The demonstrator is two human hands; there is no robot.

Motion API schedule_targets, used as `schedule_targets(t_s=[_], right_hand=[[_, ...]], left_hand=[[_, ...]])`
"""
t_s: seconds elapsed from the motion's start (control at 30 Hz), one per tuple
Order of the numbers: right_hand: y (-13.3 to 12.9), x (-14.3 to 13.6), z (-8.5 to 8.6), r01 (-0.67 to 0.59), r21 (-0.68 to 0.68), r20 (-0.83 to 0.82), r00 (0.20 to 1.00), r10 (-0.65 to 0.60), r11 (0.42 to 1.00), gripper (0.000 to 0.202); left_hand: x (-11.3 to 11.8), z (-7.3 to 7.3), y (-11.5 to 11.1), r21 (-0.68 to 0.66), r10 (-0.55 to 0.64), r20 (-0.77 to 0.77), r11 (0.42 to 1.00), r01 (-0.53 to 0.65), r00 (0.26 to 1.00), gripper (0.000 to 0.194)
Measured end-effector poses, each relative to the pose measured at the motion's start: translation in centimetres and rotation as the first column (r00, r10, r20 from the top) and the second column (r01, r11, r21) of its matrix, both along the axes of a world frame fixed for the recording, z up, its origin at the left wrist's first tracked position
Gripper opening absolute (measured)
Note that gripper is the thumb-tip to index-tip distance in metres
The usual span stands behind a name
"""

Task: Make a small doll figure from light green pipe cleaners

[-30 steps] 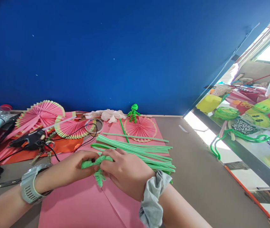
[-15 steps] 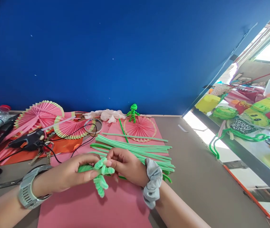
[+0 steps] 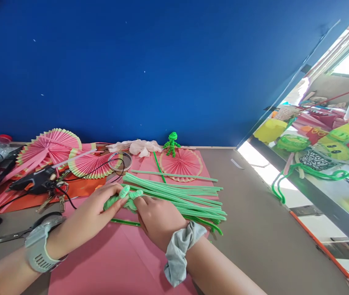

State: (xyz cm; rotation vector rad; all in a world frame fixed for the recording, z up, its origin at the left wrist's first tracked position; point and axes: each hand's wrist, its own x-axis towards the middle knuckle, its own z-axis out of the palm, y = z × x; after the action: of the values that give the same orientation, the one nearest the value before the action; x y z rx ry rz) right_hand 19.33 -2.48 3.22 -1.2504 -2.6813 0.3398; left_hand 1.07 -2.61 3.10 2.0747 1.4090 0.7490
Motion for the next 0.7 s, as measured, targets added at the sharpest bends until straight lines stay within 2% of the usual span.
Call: schedule_targets(t_s=[0.1, 0.2, 0.3, 0.37, 0.5, 0.6, 0.7], right_hand=[[0.0, 0.0, 0.5, -0.057, 0.087, 0.105, 0.993, 0.047, 0.995, 0.015], [0.2, 0.3, 0.9, -0.136, 0.143, 0.135, 0.984, 0.117, 0.980, 0.018], [0.6, 0.8, 1.1, -0.173, 0.167, -0.004, 0.984, 0.176, 0.971, 0.017], [0.8, 1.0, 1.0, -0.175, 0.084, -0.176, 0.966, 0.187, 0.981, 0.015], [0.8, 1.2, 0.8, -0.104, -0.138, -0.399, 0.916, 0.041, 0.985, 0.012], [0.6, 1.0, 0.5, 0.005, -0.207, -0.499, 0.859, -0.110, 0.978, 0.011], [0.7, 0.7, 0.2, 0.046, -0.355, -0.583, 0.770, -0.260, 0.934, 0.013]], left_hand=[[0.0, 0.1, 0.1, 0.052, -0.011, -0.098, 0.998, 0.016, 0.995, 0.012], [0.0, 0.5, 0.2, 0.047, -0.057, -0.166, 0.997, 0.066, 0.984, 0.013], [0.1, 0.8, 0.1, -0.003, -0.122, -0.171, 0.992, 0.123, 0.978, 0.013], [0.2, 1.0, 0.0, -0.071, -0.177, -0.133, 0.983, 0.169, 0.975, 0.015], [0.4, 1.4, -0.2, -0.214, -0.225, -0.003, 0.952, 0.219, 0.974, 0.019], [0.7, 1.5, -0.3, -0.243, -0.191, 0.057, 0.949, 0.200, 0.980, 0.022], [0.8, 1.5, -0.6, -0.250, -0.180, 0.112, 0.947, 0.203, 0.977, 0.019]])
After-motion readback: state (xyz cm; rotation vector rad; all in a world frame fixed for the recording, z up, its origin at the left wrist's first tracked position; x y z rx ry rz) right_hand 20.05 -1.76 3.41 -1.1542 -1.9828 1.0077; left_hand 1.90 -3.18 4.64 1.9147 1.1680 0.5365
